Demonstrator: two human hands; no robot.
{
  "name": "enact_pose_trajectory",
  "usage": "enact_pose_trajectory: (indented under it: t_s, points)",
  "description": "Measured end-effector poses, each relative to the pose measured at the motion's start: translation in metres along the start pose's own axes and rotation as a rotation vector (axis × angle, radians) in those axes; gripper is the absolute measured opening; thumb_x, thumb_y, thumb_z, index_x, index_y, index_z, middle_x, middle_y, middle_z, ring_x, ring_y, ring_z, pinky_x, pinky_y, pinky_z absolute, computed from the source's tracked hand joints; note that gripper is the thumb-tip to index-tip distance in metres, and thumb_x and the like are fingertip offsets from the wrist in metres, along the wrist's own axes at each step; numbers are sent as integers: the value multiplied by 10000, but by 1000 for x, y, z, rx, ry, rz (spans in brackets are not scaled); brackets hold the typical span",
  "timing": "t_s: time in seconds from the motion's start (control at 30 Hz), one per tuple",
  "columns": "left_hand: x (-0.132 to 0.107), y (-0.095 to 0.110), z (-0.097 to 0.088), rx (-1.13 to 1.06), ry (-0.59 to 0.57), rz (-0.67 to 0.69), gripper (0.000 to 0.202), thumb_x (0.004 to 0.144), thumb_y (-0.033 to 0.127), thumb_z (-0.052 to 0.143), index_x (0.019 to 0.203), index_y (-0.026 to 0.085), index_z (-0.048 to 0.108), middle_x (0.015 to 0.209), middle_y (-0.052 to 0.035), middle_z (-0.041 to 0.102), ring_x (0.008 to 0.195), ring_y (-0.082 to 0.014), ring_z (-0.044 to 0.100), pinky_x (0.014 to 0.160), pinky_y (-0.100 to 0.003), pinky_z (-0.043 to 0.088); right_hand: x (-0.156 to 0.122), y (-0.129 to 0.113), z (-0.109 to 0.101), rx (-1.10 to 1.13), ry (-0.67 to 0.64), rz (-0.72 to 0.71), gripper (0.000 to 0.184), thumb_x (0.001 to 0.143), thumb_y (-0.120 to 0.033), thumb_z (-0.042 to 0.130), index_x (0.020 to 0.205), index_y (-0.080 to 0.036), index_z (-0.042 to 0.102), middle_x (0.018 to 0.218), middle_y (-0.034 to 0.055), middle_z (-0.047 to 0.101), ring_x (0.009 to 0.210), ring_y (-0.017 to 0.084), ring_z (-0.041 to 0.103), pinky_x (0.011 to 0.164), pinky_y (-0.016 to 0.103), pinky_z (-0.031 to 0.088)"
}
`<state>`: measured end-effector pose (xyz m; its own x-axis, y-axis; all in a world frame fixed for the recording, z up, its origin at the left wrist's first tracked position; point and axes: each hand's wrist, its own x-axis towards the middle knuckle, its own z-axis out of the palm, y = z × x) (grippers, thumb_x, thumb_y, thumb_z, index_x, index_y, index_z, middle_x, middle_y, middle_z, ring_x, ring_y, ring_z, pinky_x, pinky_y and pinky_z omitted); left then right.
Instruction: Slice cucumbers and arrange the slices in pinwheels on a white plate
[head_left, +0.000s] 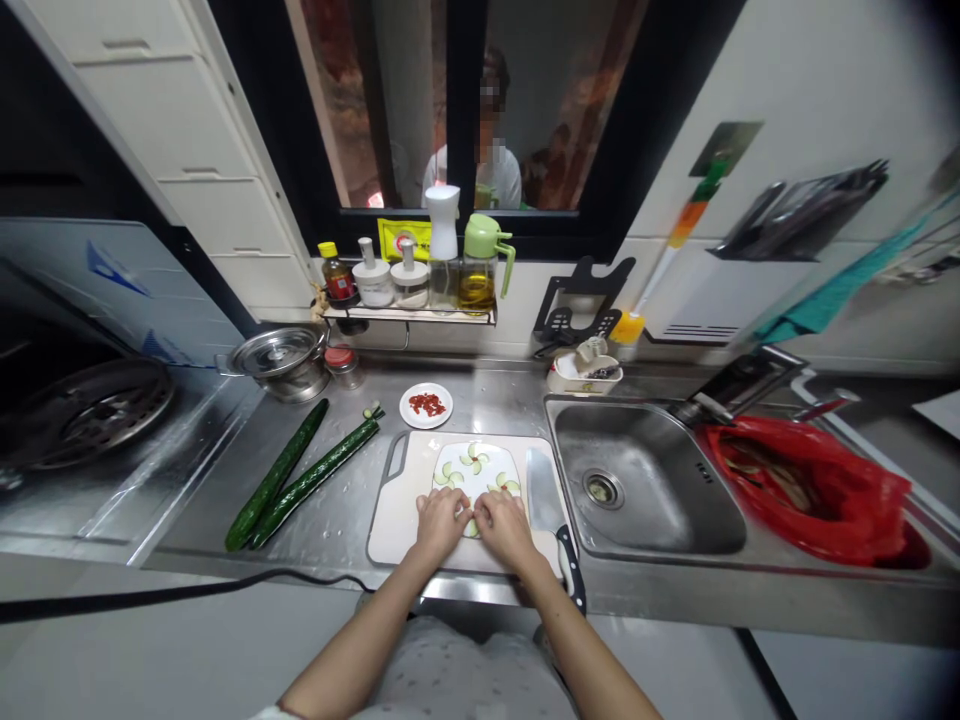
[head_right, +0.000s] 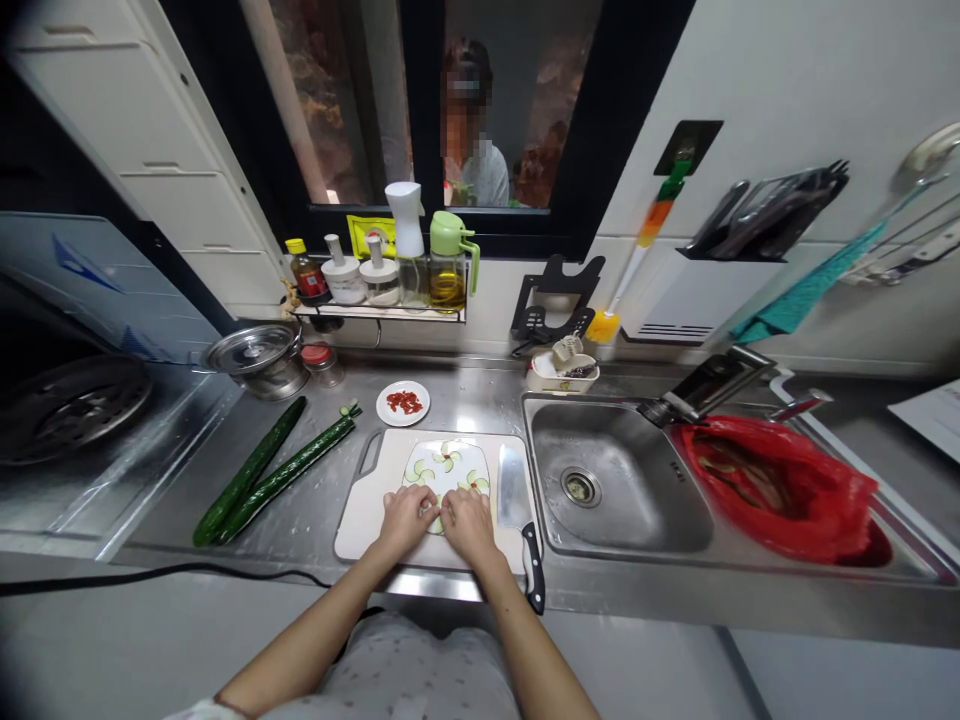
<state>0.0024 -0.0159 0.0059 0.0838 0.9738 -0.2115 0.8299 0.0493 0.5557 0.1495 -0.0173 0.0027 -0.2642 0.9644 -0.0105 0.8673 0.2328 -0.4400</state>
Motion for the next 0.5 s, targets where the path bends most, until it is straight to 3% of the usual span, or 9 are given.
enact_pose_trajectory:
  t_s: [0.27,0.5]
  points:
    - [7,-4,-9,-104,77,-9,97,824,293,588,864,243,662,879,-11,667,950,-201,581,848,-339,309,-5,3,-1,129,108,34,177,886,-234,452,821,-200,613,770,24,631,801,181,540,726,281,301]
    - [39,-19,-28,-213,239,-95,131,822,328,584,865,236,667,848,-11,683,906,-202,601,840,-333,335,-9,7,-5,230,157,40,203,876,-264,435,855,-188,621,752,27,620,783,177,562,735,275,349]
